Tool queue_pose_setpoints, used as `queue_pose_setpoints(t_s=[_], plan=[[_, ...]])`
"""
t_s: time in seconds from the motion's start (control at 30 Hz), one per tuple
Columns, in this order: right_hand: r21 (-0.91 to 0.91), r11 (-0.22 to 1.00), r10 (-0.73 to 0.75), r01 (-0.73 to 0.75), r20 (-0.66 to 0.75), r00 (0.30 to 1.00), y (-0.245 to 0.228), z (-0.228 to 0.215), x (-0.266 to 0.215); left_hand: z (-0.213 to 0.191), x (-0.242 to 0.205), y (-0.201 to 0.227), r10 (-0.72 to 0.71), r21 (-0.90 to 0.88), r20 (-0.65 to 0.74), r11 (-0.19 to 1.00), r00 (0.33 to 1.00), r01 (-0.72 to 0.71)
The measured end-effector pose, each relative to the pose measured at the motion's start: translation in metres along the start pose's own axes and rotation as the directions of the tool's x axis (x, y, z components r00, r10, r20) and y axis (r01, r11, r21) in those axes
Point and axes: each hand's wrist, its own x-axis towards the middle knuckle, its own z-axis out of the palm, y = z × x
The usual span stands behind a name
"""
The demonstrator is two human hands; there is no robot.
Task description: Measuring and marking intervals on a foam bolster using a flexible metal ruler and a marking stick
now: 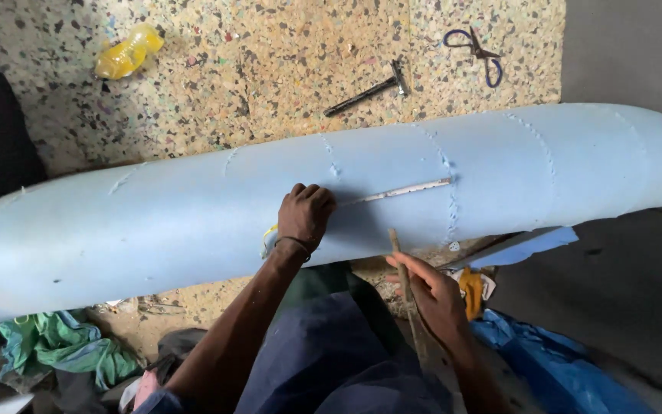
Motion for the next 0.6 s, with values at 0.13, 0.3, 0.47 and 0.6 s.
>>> queue_pose_setpoints(t_s=[0.13, 0.3, 0.47, 0.6], plan=[[0.224, 0.971, 0.081, -0.083, 0.014, 0.997, 0.0, -0.011, -0.021, 0.004, 0.005, -0.001, 0.079, 0.025, -0.041, 0.997, 0.996, -0.078], [0.241, 0.963, 0.175, -0.123, -0.209, 0.962, 0.033, -0.029, -0.036, 0.002, 0.005, -0.001, 0.08, 0.041, -0.084, 0.996, 0.993, -0.077], [-0.111, 0.989, 0.073, -0.095, -0.19, 0.979, 0.047, -0.034, -0.029, 0.007, 0.008, -0.003, 0.058, 0.052, -0.098, 0.997, 0.993, -0.053], [-0.34, 0.941, -0.064, -0.005, -0.193, 0.979, 0.072, -0.001, 0.006, 0.0, 0.008, 0.002, 0.051, 0.036, -0.119, 0.998, 0.992, -0.047]])
